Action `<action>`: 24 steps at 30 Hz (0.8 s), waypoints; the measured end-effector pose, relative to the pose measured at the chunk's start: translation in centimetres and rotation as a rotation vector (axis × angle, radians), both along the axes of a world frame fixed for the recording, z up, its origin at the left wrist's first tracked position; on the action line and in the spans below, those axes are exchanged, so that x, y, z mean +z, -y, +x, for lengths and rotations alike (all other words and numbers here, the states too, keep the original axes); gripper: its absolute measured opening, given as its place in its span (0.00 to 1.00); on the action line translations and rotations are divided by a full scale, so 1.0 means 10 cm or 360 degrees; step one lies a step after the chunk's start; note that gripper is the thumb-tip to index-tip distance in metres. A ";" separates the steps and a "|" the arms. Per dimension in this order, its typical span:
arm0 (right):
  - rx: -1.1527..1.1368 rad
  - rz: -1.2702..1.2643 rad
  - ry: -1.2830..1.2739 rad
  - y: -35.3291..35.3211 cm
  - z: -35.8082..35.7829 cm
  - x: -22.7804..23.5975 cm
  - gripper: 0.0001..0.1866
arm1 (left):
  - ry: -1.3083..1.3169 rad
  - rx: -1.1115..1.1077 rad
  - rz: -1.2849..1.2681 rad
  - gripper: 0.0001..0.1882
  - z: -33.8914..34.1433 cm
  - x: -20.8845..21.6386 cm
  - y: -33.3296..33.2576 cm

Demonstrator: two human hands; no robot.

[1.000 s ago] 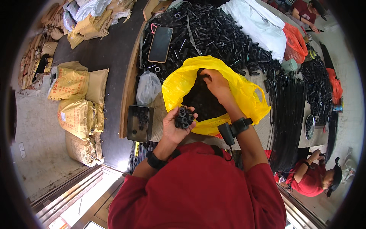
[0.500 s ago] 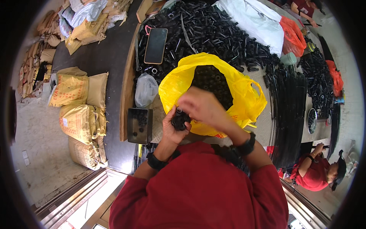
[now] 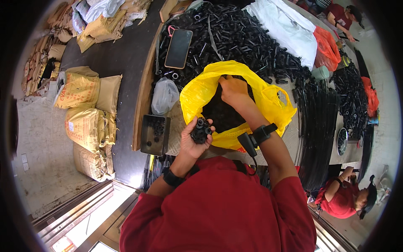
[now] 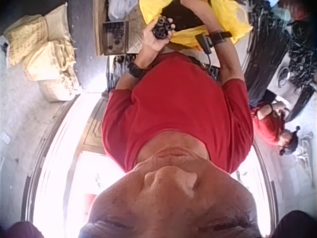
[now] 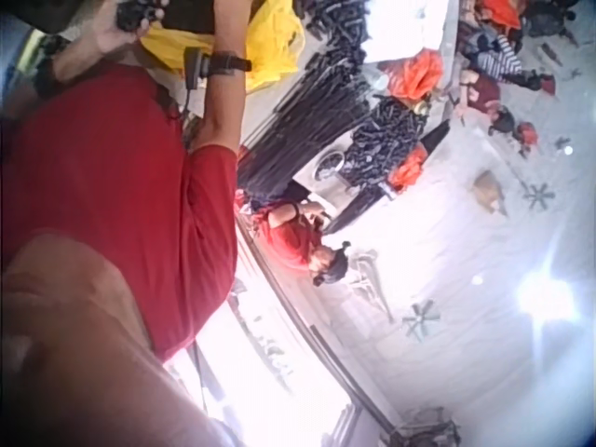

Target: The recorder is sorting small black plastic components from a large yellow bag and inspecting them.

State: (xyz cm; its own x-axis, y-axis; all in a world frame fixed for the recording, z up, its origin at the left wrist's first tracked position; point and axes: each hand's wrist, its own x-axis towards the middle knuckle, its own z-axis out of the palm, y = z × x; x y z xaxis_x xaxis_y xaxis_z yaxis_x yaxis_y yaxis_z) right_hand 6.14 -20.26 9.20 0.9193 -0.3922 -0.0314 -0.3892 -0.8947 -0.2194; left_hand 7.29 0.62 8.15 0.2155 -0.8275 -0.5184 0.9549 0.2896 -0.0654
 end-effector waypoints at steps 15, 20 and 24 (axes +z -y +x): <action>-0.0101 0.0446 0.0273 -0.22 -0.38 0.49 0.10 | 0.0045 0.0056 -0.0175 0.12 0.19 0.14 -0.35; 0.0494 0.1545 0.0126 -0.91 -0.14 0.78 0.10 | 0.0609 0.0827 0.0332 0.14 0.63 0.13 -0.86; 0.0721 0.1311 0.0320 -1.47 0.34 0.19 0.11 | 0.0839 0.0982 0.0738 0.14 0.80 0.11 -1.07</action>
State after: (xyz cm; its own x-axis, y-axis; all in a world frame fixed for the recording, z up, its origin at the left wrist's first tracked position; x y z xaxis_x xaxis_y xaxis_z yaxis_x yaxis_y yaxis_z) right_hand 9.53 -5.60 11.09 0.9964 0.0762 0.0366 0.0692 -0.4857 -0.8714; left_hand 15.33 11.31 9.29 0.8492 -0.2231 -0.4786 0.4970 0.6440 0.5816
